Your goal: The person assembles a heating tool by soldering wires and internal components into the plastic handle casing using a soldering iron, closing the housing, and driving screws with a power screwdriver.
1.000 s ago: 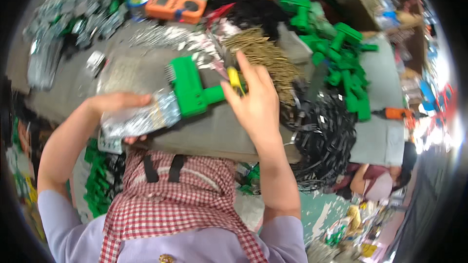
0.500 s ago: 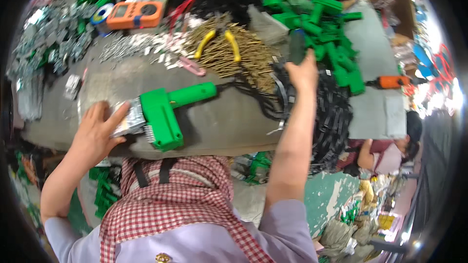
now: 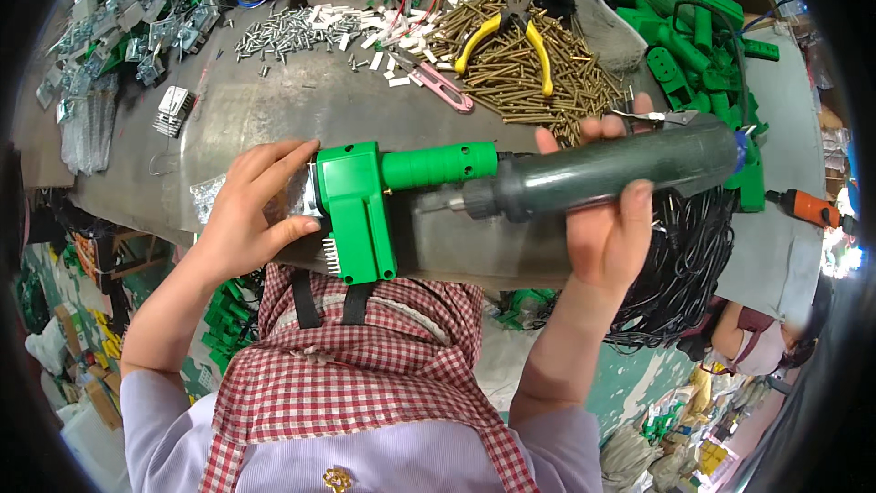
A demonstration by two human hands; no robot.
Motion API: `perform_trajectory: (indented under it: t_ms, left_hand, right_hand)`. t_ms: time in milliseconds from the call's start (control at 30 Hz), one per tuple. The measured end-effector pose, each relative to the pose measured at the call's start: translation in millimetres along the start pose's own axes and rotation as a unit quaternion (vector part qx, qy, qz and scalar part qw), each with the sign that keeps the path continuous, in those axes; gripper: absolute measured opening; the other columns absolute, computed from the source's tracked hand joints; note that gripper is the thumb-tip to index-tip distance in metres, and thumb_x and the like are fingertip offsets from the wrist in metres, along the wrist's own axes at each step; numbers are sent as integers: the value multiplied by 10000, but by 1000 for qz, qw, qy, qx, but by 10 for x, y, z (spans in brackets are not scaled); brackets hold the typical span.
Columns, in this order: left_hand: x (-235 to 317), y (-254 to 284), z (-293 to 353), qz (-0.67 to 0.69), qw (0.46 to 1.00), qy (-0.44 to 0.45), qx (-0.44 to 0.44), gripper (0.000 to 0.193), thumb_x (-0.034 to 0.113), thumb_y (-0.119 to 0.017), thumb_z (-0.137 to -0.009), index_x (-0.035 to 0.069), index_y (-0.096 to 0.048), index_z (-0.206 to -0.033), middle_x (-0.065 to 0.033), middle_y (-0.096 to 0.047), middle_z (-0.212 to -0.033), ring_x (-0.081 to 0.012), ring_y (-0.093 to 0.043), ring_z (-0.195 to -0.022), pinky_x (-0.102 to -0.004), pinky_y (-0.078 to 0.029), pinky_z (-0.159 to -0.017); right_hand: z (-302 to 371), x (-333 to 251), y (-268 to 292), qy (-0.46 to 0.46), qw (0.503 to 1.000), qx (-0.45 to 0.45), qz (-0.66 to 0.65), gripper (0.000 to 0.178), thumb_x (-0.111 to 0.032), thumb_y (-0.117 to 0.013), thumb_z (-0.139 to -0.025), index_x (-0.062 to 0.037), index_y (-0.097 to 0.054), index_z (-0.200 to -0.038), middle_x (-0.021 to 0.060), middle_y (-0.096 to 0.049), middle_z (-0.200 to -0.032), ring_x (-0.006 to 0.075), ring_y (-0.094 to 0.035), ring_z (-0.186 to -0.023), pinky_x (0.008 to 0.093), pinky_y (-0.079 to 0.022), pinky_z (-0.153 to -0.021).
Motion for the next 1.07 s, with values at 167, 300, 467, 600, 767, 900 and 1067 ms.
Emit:
perform_trajectory:
  t_ms: [167,300,467,600,767,900,1067]
  left_hand:
    - [10,-42,-13,-26,999,-14,24,708,322,-744,-682,35,-518,-1289,-149,-547,-1219,-338,-510,-1113,-433,-374,-970]
    - [15,-52,-46,-23,999,-12,28,700,282,-733,-634,34,-533,-1258,-149,-563,-1186,-339,-521,-1085,-432,-378,-960]
    - [32,-47,-82,-29,999,-18,37,670,263,-755,-630,33,-547,-1224,-135,-574,-1159,-333,-532,-1049,-437,-393,-933]
    - [44,-48,-101,-28,999,-21,31,684,276,-760,-628,26,-544,-1227,-138,-573,-1160,-340,-530,-1046,-442,-394,-931]
    - [33,-63,-110,-38,999,-22,30,698,302,-757,-636,10,-541,-1232,-137,-574,-1151,-340,-528,-1038,-443,-391,-928]
    - [44,-54,-100,-42,998,-25,28,694,318,-747,-648,7,-541,-1233,-140,-576,-1143,-341,-530,-1034,-440,-391,-924]
    - [30,-61,-92,-45,998,-23,29,705,344,-744,-654,9,-539,-1240,-147,-576,-1141,-342,-532,-1029,-438,-388,-927]
  right_hand:
    - [96,126,-143,-114,986,19,119,700,-222,-676,-838,-63,-286,-1397,160,-533,-1089,319,-540,-1050,579,-345,-1043]
    - [78,285,-13,-100,991,92,15,529,-251,-574,-894,-29,-372,-1330,64,-466,-921,203,-484,-848,395,-436,-887]
    - [-6,249,20,14,980,158,-119,404,-270,-533,-904,-41,-456,-1228,49,-462,-877,177,-485,-844,398,-421,-898]
    - [-6,337,-15,9,981,150,-119,409,-293,-533,-910,-56,-461,-1236,51,-483,-881,175,-479,-838,405,-419,-888]
    - [10,321,23,11,982,138,-131,414,-293,-537,-907,-62,-462,-1242,46,-482,-893,171,-474,-846,402,-417,-891]
    - [8,305,20,17,984,126,-123,410,-294,-533,-904,-64,-466,-1237,42,-481,-899,165,-472,-848,401,-409,-899]
    - [5,318,0,13,981,146,-128,467,-242,-579,-879,-33,-429,-1269,28,-407,-897,146,-442,-849,373,-411,-918]
Point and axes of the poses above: each hand's wrist, its own z-axis away from the middle knuckle, its own y-axis out of the back of the hand, x = y × z, the point moved 3 cm from there along -z, towards the middle knuckle
